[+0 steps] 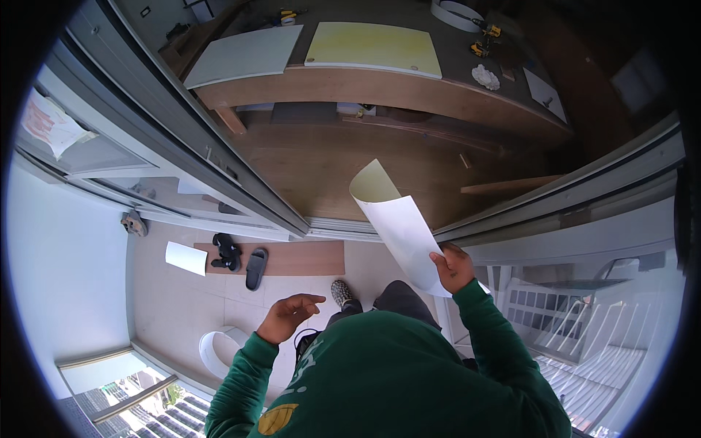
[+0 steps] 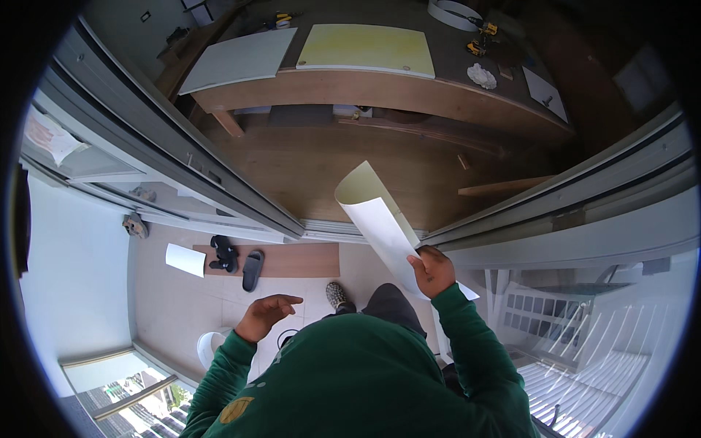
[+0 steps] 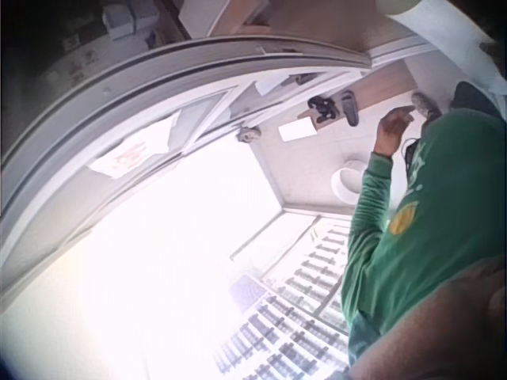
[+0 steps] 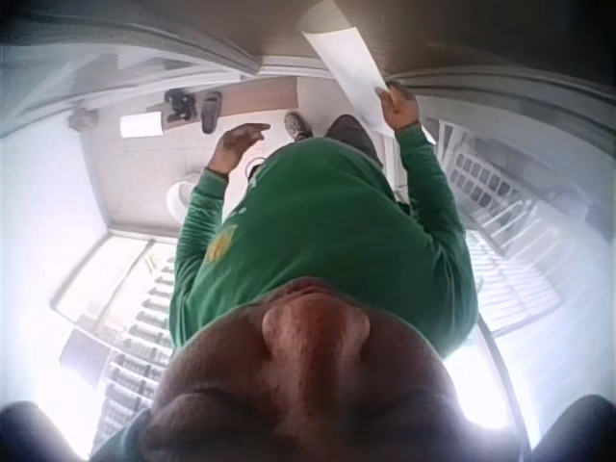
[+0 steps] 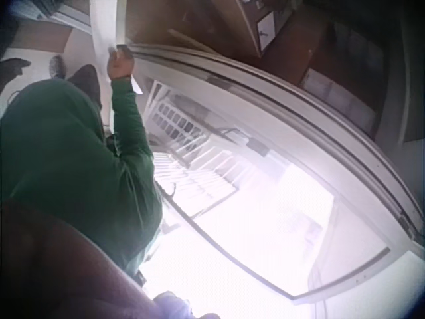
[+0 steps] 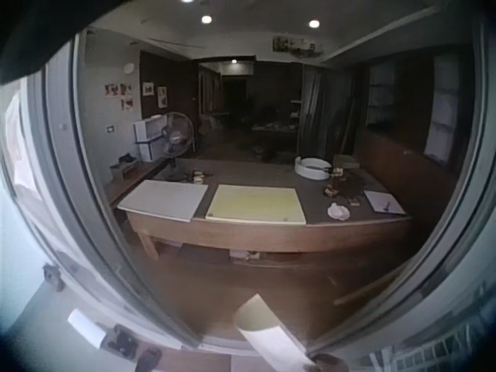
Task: The person picks up a laminate sheet from a balcony, brings it to a workbench, aligns it with a wooden panel, and wipes the surface with a cloth.
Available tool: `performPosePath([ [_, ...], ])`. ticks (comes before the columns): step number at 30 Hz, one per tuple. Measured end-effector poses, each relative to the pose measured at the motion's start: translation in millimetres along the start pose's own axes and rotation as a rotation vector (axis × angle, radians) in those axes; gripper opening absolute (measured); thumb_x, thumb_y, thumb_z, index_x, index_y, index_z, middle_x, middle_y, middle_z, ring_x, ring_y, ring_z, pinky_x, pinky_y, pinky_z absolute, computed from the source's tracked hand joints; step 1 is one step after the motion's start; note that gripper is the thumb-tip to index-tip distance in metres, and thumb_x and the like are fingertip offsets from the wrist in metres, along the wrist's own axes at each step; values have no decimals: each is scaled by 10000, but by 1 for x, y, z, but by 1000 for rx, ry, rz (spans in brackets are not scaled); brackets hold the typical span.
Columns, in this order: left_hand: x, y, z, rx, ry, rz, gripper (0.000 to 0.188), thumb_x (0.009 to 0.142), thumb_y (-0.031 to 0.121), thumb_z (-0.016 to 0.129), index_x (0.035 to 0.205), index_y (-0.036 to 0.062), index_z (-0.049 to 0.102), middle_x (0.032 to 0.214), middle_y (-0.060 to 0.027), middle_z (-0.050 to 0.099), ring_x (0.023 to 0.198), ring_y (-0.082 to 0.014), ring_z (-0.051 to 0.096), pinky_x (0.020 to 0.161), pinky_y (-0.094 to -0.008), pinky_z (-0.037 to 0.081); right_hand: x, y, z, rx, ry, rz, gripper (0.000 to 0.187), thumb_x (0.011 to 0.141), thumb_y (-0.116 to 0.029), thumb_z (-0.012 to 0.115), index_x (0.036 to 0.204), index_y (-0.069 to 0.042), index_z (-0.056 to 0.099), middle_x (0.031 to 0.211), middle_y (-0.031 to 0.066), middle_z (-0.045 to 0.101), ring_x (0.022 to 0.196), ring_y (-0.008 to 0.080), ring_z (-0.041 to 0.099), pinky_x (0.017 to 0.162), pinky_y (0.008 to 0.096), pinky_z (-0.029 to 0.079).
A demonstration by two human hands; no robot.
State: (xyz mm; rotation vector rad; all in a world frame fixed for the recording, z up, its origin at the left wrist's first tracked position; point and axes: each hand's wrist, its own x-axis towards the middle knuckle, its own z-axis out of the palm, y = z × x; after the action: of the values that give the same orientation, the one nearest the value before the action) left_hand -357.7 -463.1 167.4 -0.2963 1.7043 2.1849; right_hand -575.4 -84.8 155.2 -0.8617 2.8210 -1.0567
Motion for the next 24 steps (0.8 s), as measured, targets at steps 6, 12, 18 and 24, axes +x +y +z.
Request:
performPosePath([
  [6, 127, 3, -56, 13, 257, -88, 338, 1078, 302, 574, 886, 30, 632, 1015, -122, 743, 1076, -212, 682, 993, -342, 509, 96, -42, -52, 190, 196, 42, 225, 984, -213, 702, 972, 10, 677, 836, 185, 645, 734, 384, 617, 676, 372, 506],
  [12, 305, 33, -51, -137, 251, -212, 553, 1069, 574, 466, 1079, 47, 634, 1178, -134, 698, 1185, -259, 633, 1038, -441, 474, 208, -35, -111, 532, 414, 28, 297, 988, -255, 739, 1029, 39, 725, 868, 55, 695, 776, 132, 592, 738, 307, 493],
  [18, 471, 118, -68, -480, 269, -239, 834, 1008, 731, 414, 1461, 35, 497, 1467, -147, 554, 1358, -307, 501, 1124, -496, 396, 348, 62, -184, 1220, 435, -370, 514, 986, -245, 702, 1406, 20, 569, 1409, 137, 620, 1317, 264, 562, 1154, 452, 382],
  [24, 585, 266, -32, -822, 72, 133, 830, 1015, 626, 474, 1600, 53, 337, 1590, -181, 435, 1467, -366, 399, 1178, -483, 359, 475, 86, -286, 1578, 396, -409, 508, 1061, -190, 584, 1510, -1, 440, 1494, 144, 547, 1383, 317, 511, 1183, 514, 380],
])
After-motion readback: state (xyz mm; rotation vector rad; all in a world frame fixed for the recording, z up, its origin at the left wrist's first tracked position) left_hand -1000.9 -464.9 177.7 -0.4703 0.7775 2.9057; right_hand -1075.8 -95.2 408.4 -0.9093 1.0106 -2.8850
